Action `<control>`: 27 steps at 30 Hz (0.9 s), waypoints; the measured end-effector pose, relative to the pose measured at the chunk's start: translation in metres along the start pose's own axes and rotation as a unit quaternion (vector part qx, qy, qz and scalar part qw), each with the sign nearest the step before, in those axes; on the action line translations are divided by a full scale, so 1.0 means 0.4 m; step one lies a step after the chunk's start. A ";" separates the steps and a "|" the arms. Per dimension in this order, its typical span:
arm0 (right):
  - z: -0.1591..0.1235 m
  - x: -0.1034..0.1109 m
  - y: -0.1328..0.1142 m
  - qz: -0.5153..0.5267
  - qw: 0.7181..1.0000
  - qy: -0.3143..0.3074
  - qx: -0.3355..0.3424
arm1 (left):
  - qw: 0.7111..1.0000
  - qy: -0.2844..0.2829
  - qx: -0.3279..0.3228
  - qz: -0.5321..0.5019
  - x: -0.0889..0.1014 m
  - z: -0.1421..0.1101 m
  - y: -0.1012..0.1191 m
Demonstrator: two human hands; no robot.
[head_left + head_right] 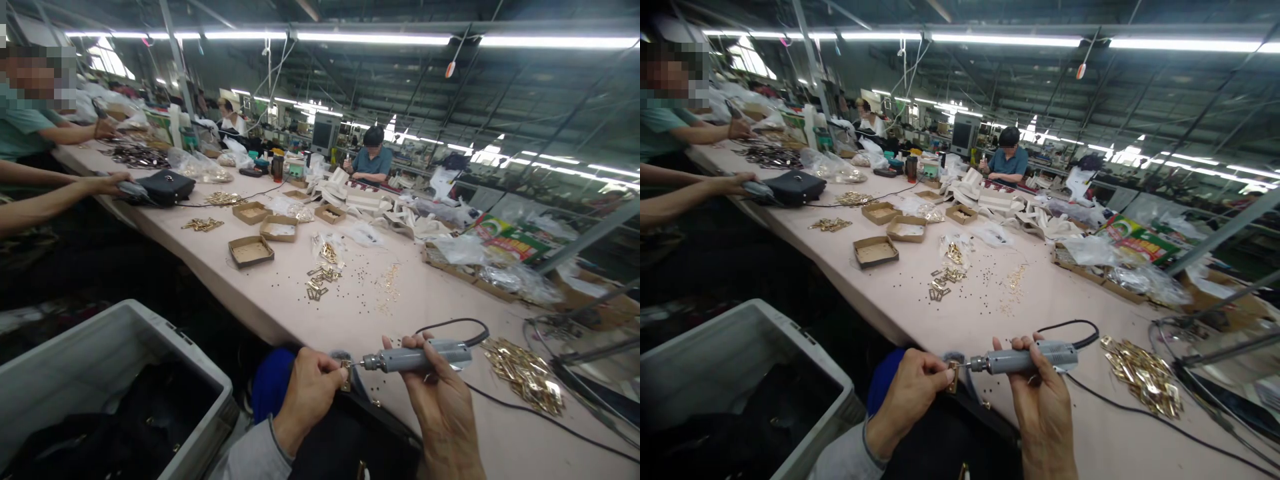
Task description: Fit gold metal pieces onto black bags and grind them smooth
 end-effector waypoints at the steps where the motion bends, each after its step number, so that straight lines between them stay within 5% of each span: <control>1: -0.001 0.000 0.003 0.001 1.000 0.001 -0.002 | 1.000 0.001 0.000 0.000 0.000 0.000 -0.001; 11: -0.013 0.007 0.004 -0.020 1.000 0.015 0.019 | 1.000 0.009 0.002 0.021 0.002 0.000 0.004; 18: -0.055 -0.038 -0.025 -0.053 0.995 -0.034 0.074 | 1.000 0.005 0.001 0.030 -0.004 0.007 -0.010; 27: -0.110 -0.161 -0.051 -0.137 0.954 -0.241 0.109 | 1.000 -0.001 0.003 0.023 -0.005 0.001 -0.007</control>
Point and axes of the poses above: each hand's wrist, its own z-axis towards the middle knuckle, its own x-axis out of the back of the hand, y = z × x, the point moved 7 cm from there along z, towards the middle knuckle, and after that the axes turned 1 degree about -z, right-handed, at the moved point
